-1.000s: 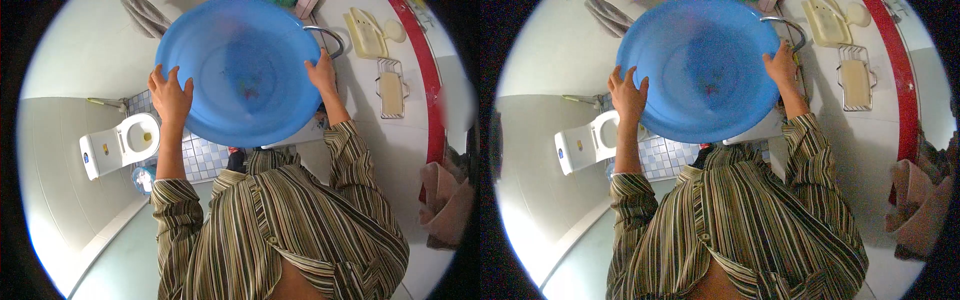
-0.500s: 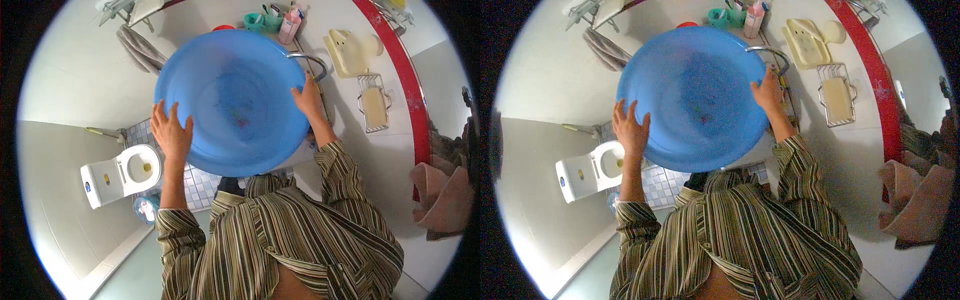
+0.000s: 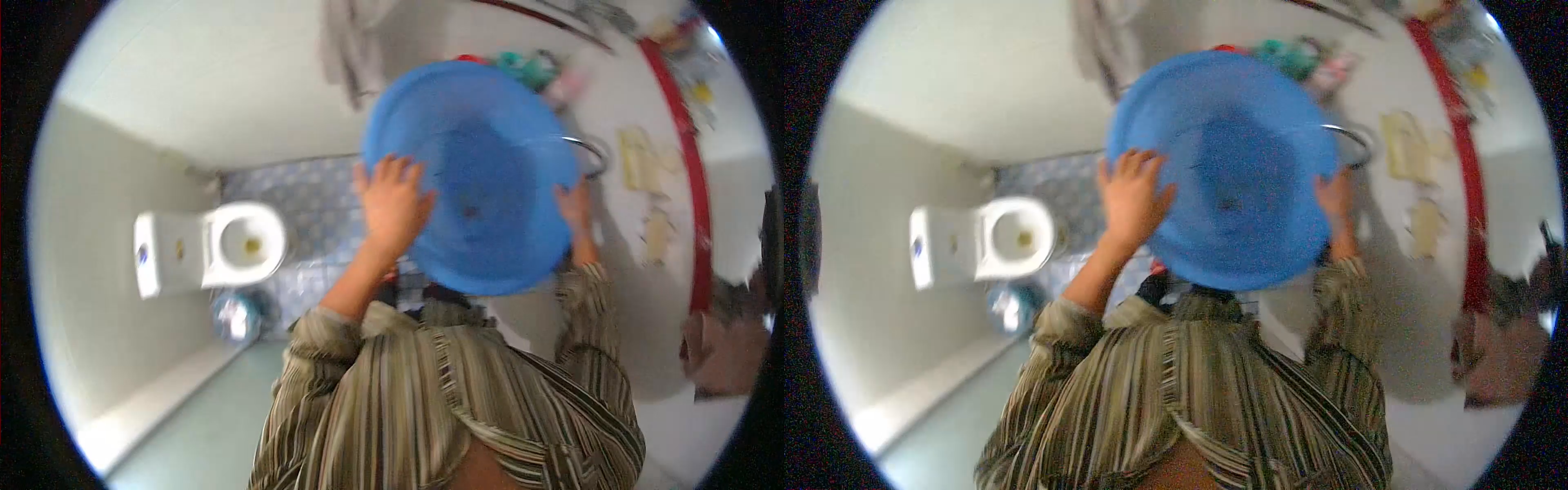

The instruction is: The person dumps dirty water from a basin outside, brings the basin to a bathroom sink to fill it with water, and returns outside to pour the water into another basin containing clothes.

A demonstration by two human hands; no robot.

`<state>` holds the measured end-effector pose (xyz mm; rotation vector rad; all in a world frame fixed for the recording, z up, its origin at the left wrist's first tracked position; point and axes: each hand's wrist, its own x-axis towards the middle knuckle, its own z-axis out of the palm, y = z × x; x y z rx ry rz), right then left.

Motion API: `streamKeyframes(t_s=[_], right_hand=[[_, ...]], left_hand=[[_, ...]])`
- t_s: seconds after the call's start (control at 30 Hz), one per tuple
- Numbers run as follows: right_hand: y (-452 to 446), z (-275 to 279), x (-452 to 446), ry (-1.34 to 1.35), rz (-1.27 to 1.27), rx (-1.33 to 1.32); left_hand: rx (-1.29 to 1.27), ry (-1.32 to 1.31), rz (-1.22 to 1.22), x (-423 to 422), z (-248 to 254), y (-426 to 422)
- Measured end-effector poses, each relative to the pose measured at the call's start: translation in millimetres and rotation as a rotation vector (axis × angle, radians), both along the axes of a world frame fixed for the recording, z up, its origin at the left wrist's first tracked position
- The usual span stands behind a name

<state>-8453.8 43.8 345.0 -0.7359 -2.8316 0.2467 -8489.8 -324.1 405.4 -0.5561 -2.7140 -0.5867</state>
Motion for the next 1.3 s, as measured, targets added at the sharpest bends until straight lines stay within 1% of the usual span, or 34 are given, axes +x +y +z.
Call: streamKeyframes(t_s=[0.03, 0.07, 0.1, 0.13, 0.2, 0.23, 0.27, 0.3, 0.33, 0.37, 0.43, 0.5, 0.53, 0.6, 0.7, 0.8, 0.93, 1.0, 1.1, 1.23, 1.3], right_hand=[[-14, 12, -5, -0.008, -0.032, 0.003], [-4, -9, -12, 0.075, 0.002, -0.025], [-28, 18, -16, -0.007, -0.073, -0.158], [-31, 17, -19, 0.037, -0.020, -0.133], [-23, -7, -23, 0.081, -0.013, -0.084], [-40, -2, -40, 0.006, -0.012, -0.051], [-51, 14, -32, 0.031, -0.045, -0.103], [-63, 20, -36, -0.023, -0.082, -0.142], [-59, 10, -40, -0.066, -0.151, -0.127], [-44, -20, -38, 0.219, 0.007, -0.056], [-37, -25, -37, 0.203, -0.006, -0.146], [-75, 22, -35, 0.073, -0.021, -0.214], [-77, 20, -35, 0.098, -0.041, -0.201], [-79, 16, -36, 0.109, -0.028, -0.212], [-63, 7, -37, 0.132, -0.005, -0.253], [-66, 13, -35, 0.124, -0.004, -0.270], [-65, 18, -34, 0.118, -0.043, -0.334], [-64, 16, -35, 0.138, -0.013, -0.331], [-66, 16, -34, 0.112, -0.045, -0.331], [-62, 2, -39, 0.156, -0.031, -0.318], [-65, 1, -39, 0.139, -0.043, -0.302]], left_hand=[[-0.014, -0.031, -0.010, -7, -5, -5], [-0.023, -0.019, -0.019, -12, -7, -11], [-0.023, -0.024, -0.014, -16, -8, -15], [-0.019, -0.022, -0.017, -18, -10, -18], [-0.048, 0.000, -0.002, -18, -16, -18], [-0.023, -0.002, -0.005, -33, -13, -33], [-0.024, 0.009, -0.010, -30, -20, -33], [-0.029, -0.006, -0.010, -36, -29, -39], [-0.059, -0.046, 0.005, -34, -24, -38], [-0.061, -0.034, 0.010, -34, -31, -35], [-0.079, -0.048, 0.035, -30, -30, -28], [-0.067, -0.059, 0.024, -43, -30, -54], [-0.056, -0.036, 0.001, -42, -27, -56], [-0.081, -0.113, 0.064, -43, -27, -56], [-0.116, -0.042, 0.049, -46, -39, -53], [-0.139, -0.067, 0.084, -42, -28, -49], [-0.179, -0.119, 0.066, -43, -21, -47], [-0.215, 0.008, -0.003, -47, -23, -52], [-0.250, 0.041, -0.008, -47, -22, -51], [-0.236, 0.045, -0.031, -46, -21, -52], [-0.231, -0.007, -0.013, -44, -16, -50]])
